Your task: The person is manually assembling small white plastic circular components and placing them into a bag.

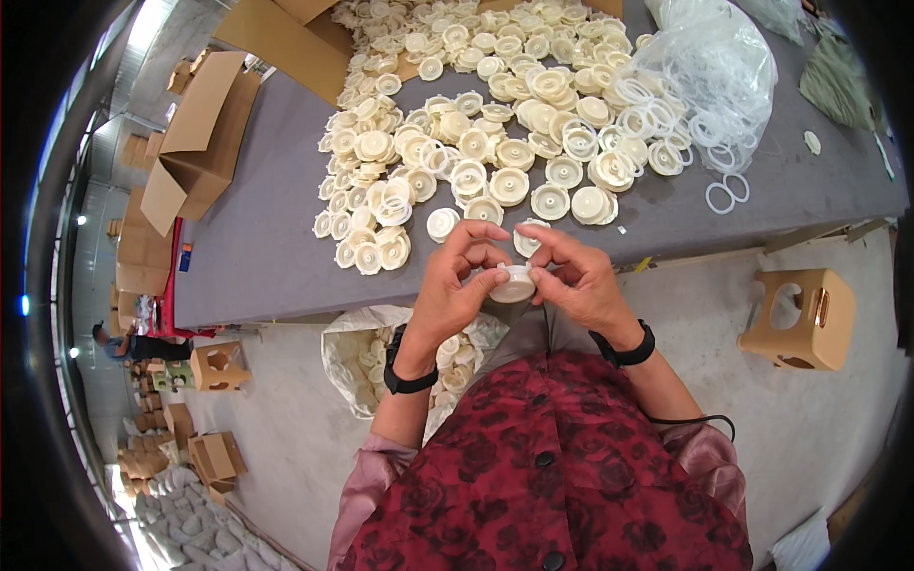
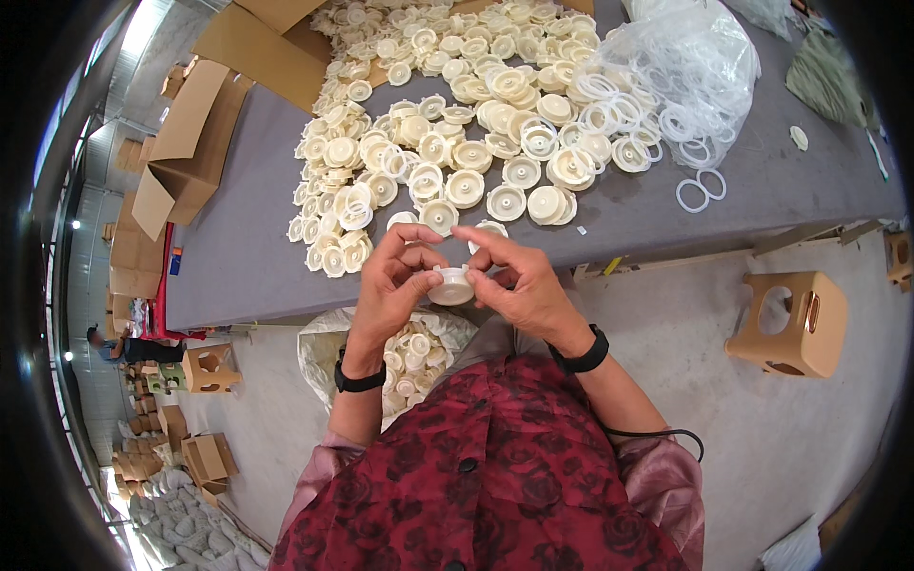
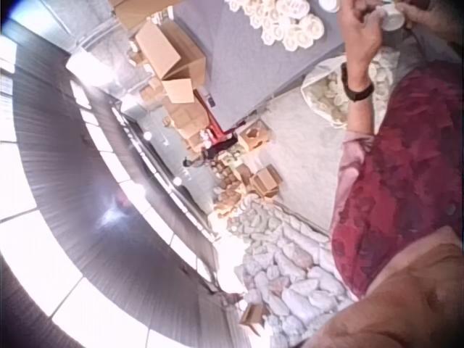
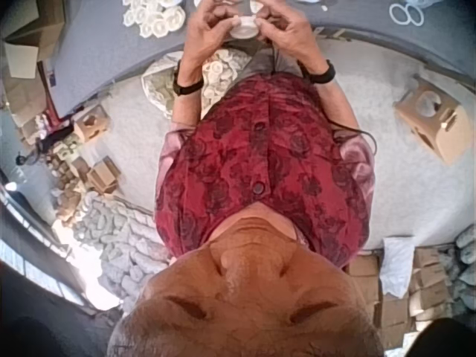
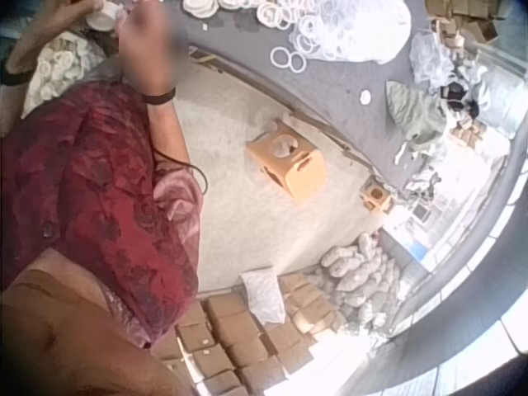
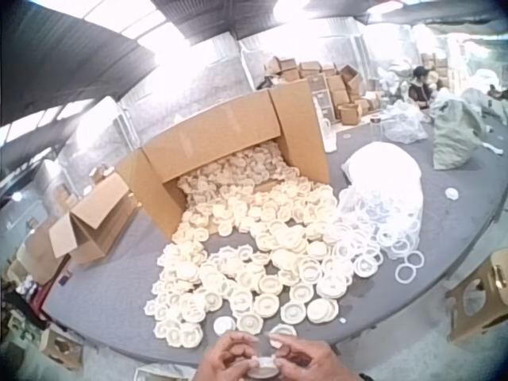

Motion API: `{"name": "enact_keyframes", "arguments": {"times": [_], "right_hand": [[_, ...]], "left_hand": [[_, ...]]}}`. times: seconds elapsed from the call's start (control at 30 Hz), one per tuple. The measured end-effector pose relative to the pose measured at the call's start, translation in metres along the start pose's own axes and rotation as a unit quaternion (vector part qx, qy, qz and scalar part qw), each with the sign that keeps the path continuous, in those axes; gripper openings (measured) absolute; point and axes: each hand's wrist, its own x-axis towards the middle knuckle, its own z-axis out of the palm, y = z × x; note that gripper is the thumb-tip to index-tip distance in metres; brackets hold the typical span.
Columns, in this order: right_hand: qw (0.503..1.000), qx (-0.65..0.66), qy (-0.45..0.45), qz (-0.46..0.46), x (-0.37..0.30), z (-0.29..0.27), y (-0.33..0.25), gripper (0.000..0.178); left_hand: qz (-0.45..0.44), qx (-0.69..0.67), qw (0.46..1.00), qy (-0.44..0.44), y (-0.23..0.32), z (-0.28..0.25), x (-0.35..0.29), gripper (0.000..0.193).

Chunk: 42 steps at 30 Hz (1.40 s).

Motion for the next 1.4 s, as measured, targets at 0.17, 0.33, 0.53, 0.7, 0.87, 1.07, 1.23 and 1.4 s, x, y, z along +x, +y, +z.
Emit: {"name": "enact_keyframes", "arguments": {"times": [0.17, 0.33, 0.53, 0.7, 0.87, 1.07, 1.23, 1.4], "right_hand": [[0.976, 0.208, 0.064, 0.004, 0.002, 0.003, 0.002, 0.016], [0.983, 0.162, 0.077, -0.033, -0.002, 0.005, 0.017, 0.014], [0.997, 0.073, 0.016, -0.017, -0.004, -0.002, 0.011, 0.012], [0.998, 0.026, 0.016, -0.063, 0.001, 0.005, 0.001, 0.017], [0.993, -0.061, -0.047, -0.090, 0.007, 0.004, -0.007, 0.017], [0.961, -0.224, -0.093, -0.136, 0.010, 0.027, 0.004, 0.030], [0.968, -0.207, -0.098, -0.100, 0.013, 0.044, 0.007, 0.041], [0.930, -0.342, -0.075, -0.114, 0.044, 0.035, 0.016, 0.020]], "left_hand": [[0.039, -0.241, 0.965, 0.094, -0.034, 0.022, 0.001, 0.035], [0.035, -0.278, 0.953, 0.118, -0.062, 0.024, -0.018, 0.029], [0.071, -0.238, 0.965, 0.086, -0.059, 0.009, -0.024, 0.018], [0.087, -0.174, 0.980, 0.031, -0.045, -0.001, -0.023, 0.021], [0.101, -0.043, 0.994, -0.009, -0.032, -0.007, -0.024, 0.016], [0.106, 0.301, 0.945, -0.077, -0.017, -0.024, -0.033, 0.021], [-0.080, 0.536, 0.832, -0.116, -0.004, -0.076, -0.094, 0.025], [-0.112, 0.572, 0.813, 0.009, -0.014, -0.103, -0.128, 0.044]]}}
